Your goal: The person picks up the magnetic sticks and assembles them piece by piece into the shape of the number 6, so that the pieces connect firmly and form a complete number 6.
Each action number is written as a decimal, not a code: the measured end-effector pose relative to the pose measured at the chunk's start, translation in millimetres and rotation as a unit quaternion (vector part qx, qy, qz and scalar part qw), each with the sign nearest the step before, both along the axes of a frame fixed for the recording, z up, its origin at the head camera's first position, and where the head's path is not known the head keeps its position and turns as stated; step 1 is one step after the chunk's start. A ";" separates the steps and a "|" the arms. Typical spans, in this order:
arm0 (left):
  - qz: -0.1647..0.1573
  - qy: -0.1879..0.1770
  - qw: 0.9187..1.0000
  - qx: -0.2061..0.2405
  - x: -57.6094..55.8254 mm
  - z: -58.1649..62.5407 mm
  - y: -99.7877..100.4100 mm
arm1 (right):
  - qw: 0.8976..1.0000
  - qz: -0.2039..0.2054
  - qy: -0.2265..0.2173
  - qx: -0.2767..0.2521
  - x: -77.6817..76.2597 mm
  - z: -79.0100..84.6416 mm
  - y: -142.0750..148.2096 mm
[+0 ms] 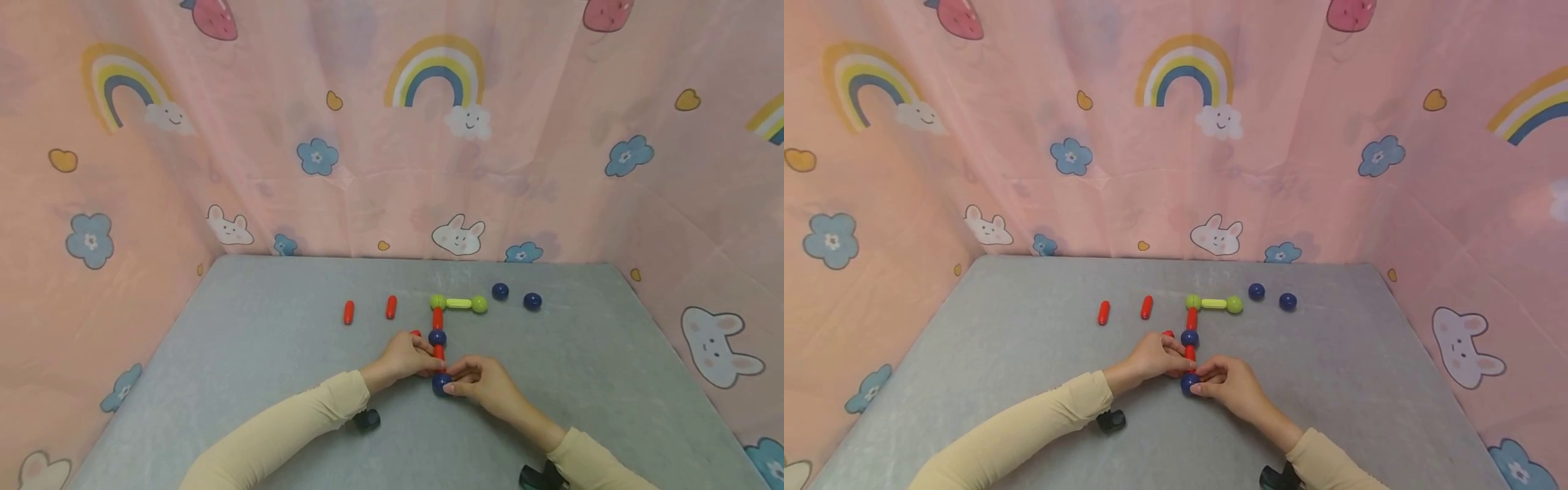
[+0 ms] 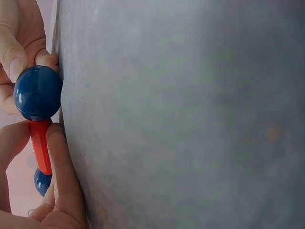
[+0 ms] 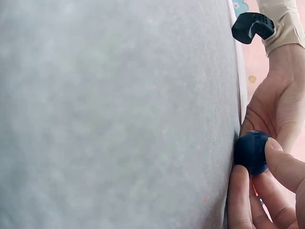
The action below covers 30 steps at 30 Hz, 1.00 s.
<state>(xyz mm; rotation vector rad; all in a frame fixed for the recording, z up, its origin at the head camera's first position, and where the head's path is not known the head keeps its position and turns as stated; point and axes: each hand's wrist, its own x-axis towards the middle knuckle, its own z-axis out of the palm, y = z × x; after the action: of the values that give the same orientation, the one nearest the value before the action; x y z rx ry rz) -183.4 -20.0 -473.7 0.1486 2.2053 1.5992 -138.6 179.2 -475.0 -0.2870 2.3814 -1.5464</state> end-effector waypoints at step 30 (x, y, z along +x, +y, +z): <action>-0.004 -0.005 1.000 0.006 -0.2 -2.6 -1.1 | 0.996 0.000 0.070 0.051 -68.5 27.7 20.1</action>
<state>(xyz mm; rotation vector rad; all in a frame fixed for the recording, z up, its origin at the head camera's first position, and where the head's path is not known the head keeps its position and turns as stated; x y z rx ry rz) -183.7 -21.1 -476.4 0.1535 2.1848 1.6066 -207.1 199.3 -447.3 -0.3851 2.5572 -1.4431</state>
